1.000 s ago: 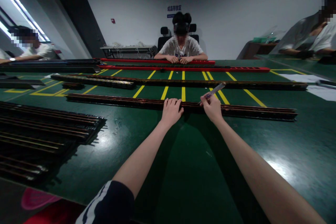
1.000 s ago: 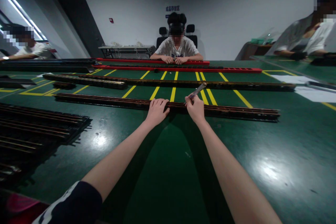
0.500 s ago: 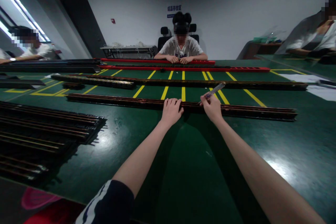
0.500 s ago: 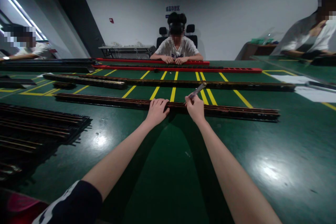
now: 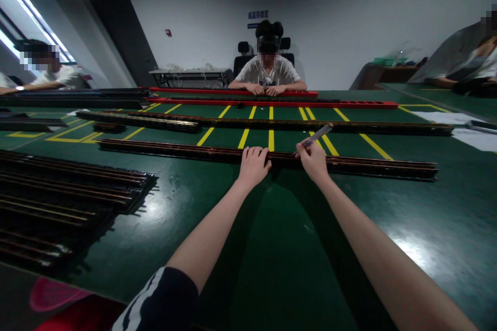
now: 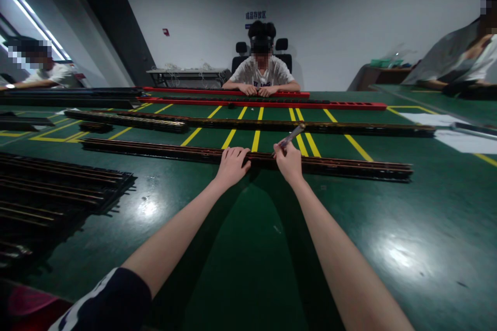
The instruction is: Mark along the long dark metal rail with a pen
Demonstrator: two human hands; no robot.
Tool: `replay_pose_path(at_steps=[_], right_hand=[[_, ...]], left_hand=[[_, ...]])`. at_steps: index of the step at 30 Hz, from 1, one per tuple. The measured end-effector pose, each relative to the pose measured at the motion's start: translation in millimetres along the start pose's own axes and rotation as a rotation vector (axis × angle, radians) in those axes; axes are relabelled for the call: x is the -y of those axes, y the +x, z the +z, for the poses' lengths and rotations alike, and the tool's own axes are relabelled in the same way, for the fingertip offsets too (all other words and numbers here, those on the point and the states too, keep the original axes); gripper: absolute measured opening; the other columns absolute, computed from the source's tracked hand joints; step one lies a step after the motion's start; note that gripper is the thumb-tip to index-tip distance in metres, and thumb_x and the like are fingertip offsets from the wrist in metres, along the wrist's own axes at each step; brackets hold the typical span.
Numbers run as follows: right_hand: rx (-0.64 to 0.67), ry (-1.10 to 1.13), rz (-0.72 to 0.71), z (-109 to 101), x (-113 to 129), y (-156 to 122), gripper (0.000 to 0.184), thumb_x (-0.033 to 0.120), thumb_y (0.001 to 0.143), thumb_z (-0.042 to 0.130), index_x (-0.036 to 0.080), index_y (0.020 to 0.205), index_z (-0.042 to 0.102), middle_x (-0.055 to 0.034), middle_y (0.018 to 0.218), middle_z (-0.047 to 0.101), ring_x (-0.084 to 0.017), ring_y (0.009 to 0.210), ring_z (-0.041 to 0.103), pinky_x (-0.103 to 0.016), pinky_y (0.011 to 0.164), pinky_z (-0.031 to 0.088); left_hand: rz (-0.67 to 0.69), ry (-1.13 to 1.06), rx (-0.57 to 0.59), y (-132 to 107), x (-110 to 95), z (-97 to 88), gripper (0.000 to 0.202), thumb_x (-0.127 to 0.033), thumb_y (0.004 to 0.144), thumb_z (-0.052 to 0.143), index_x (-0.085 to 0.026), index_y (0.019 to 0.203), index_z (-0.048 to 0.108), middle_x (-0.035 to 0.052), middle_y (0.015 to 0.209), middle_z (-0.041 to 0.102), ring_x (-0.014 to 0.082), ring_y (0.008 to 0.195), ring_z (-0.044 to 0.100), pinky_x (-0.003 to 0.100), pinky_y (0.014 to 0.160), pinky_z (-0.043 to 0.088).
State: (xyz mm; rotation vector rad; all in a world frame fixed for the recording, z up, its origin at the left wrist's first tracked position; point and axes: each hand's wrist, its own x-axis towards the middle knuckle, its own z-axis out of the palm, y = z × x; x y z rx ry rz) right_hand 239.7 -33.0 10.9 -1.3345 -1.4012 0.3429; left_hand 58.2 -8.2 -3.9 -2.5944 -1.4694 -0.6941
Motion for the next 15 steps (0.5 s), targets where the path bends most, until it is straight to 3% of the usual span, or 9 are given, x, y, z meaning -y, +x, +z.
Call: replay_pose_path(at_steps=[15], right_hand=[[-0.013,-0.040,-0.001,0.3,-2.5,0.7,0.041,0.060,0.082,0.047,0.019,0.077,0.052,-0.0040,0.063,0.061,-0.019,0.059,0.060,-0.032,0.056,0.047]], left_hand=[[-0.009,0.008,0.006,0.2,-0.8,-0.4,0.037,-0.033,0.090,0.043,-0.021,0.124,0.052,0.0076,0.124,0.058,0.0230,0.121,0.048,0.046,0.111,0.027]])
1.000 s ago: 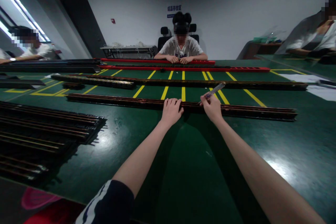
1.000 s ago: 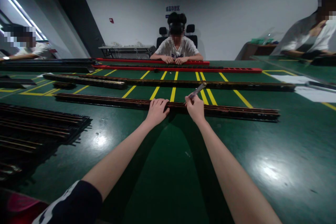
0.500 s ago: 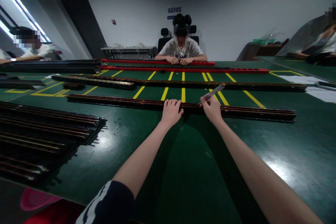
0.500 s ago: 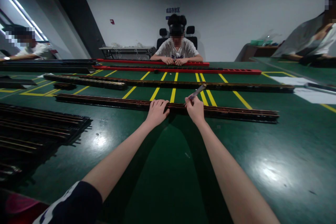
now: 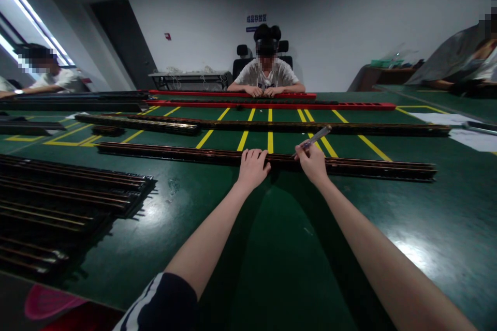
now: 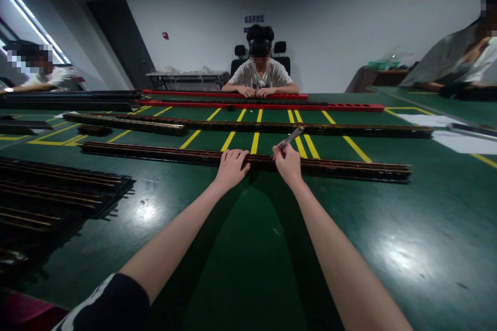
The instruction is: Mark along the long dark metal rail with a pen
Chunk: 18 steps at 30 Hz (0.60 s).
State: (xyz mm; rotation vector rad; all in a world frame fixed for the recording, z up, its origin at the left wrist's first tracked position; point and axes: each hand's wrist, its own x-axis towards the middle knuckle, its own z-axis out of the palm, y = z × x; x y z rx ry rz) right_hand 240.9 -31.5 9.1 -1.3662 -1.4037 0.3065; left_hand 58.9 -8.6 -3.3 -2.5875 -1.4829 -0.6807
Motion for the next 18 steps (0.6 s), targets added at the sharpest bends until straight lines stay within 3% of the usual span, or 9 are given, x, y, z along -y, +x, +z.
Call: replay_pose_path(at_steps=[18], right_hand=[[0.018,0.032,0.030,-1.2,4.1,-0.7,0.040,0.060,0.081,0.049,0.020,0.077,0.051,-0.0039,0.065,0.060,-0.018,0.056,0.057,-0.031,0.053,0.046]], left_hand=[[0.002,-0.001,0.006,0.0,1.0,1.0,0.037,-0.034,0.090,0.043,-0.021,0.124,0.051,0.0068,0.125,0.057,0.0230,0.122,0.047,0.045,0.111,0.028]])
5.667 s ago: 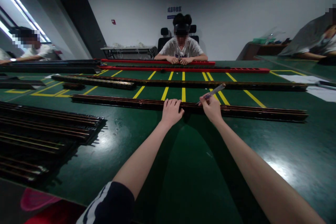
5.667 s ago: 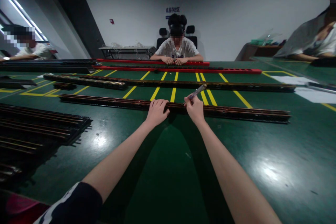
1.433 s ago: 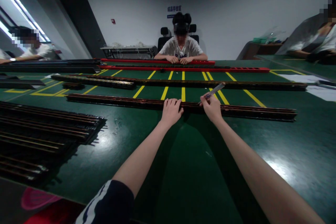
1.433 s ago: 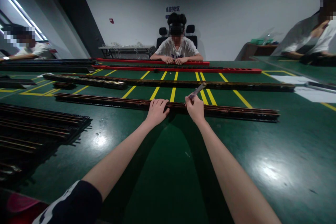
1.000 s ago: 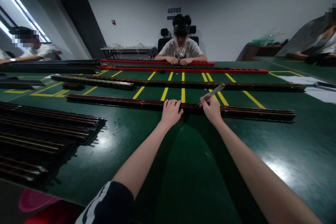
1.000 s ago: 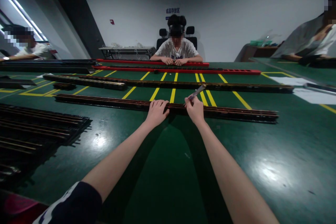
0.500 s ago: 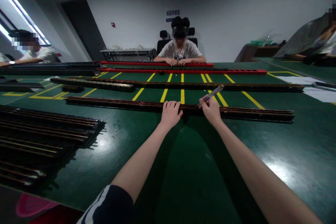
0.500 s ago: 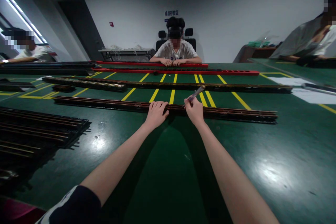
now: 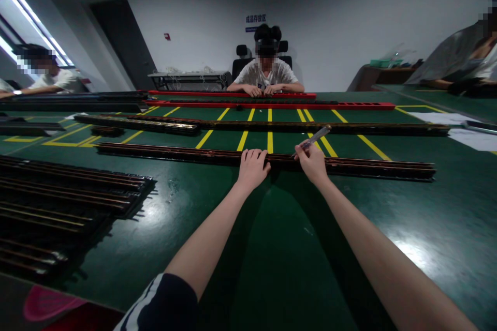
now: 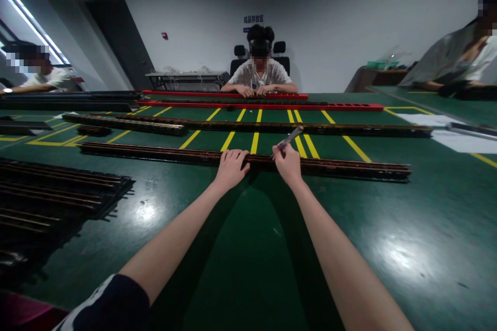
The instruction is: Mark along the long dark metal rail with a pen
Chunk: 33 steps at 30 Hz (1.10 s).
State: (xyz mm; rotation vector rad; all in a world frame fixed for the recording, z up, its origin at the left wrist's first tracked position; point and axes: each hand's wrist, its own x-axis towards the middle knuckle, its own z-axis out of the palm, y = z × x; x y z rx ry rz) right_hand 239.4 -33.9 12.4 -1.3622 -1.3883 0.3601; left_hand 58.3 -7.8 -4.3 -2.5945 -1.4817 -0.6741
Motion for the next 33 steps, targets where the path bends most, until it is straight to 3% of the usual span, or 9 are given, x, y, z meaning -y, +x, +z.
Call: replay_pose_path(at_steps=[9,22,33], right_hand=[[-0.020,0.007,0.011,0.4,-0.8,1.5,0.040,0.059,0.081,0.049,0.019,0.076,0.051,-0.0024,0.060,0.059,-0.018,0.057,0.058,-0.031,0.059,0.045],[-0.009,0.004,-0.013,1.0,1.2,-0.8,0.050,0.068,0.079,0.044,0.019,0.077,0.051,-0.0053,0.066,0.060,-0.017,0.056,0.057,-0.030,0.053,0.045],[-0.010,-0.020,-0.051,3.3,0.0,0.0,0.041,0.059,0.083,0.047,0.019,0.077,0.052,-0.0056,0.064,0.062,-0.019,0.057,0.060,-0.031,0.053,0.047]], left_hand=[[-0.003,0.057,-0.038,-0.2,-2.2,-1.0,0.034,-0.032,0.090,0.041,-0.020,0.120,0.053,0.0065,0.120,0.060,0.0223,0.117,0.051,0.043,0.109,0.030],[-0.008,0.072,-0.077,-1.4,-5.7,1.7,0.035,-0.031,0.092,0.038,-0.018,0.120,0.054,0.0088,0.119,0.061,0.0238,0.117,0.050,0.047,0.108,0.031],[-0.012,0.104,-0.124,-1.1,-3.7,4.6,0.033,-0.027,0.090,0.041,-0.016,0.118,0.056,0.0098,0.117,0.062,0.0242,0.114,0.052,0.046,0.108,0.032]])
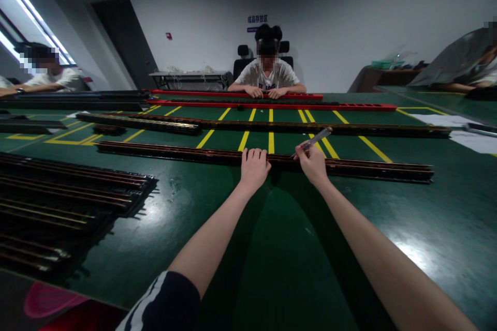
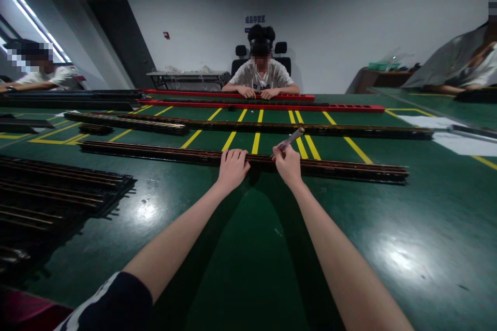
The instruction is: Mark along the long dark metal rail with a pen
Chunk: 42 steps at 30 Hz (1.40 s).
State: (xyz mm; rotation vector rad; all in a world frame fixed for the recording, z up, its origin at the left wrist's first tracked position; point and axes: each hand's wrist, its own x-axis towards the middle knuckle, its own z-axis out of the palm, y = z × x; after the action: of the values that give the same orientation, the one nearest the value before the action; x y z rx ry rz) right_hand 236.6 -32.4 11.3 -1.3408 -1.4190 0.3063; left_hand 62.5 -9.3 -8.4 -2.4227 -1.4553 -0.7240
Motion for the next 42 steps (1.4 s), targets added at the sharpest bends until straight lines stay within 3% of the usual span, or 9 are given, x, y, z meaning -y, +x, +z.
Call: replay_pose_path(at_steps=[31,42], right_hand=[[-0.027,-0.007,-0.003,-0.9,4.4,-0.9,0.046,0.065,0.080,0.045,0.020,0.076,0.050,-0.0066,0.066,0.062,-0.020,0.057,0.059,-0.033,0.054,0.048],[-0.008,0.010,0.004,-1.9,4.3,-1.0,0.041,0.061,0.081,0.049,0.020,0.076,0.051,-0.0063,0.064,0.062,-0.021,0.058,0.061,-0.035,0.055,0.049]], left_hand=[[-0.009,0.025,0.036,-1.7,-2.9,-8.0,0.038,-0.015,0.088,0.038,-0.021,0.122,0.055,0.0088,0.122,0.060,0.0248,0.119,0.049,0.049,0.108,0.030],[-0.026,0.031,0.008,-1.4,0.1,-1.9,0.042,-0.007,0.084,0.040,-0.017,0.121,0.055,0.0089,0.122,0.060,0.0239,0.119,0.048,0.048,0.109,0.030]])
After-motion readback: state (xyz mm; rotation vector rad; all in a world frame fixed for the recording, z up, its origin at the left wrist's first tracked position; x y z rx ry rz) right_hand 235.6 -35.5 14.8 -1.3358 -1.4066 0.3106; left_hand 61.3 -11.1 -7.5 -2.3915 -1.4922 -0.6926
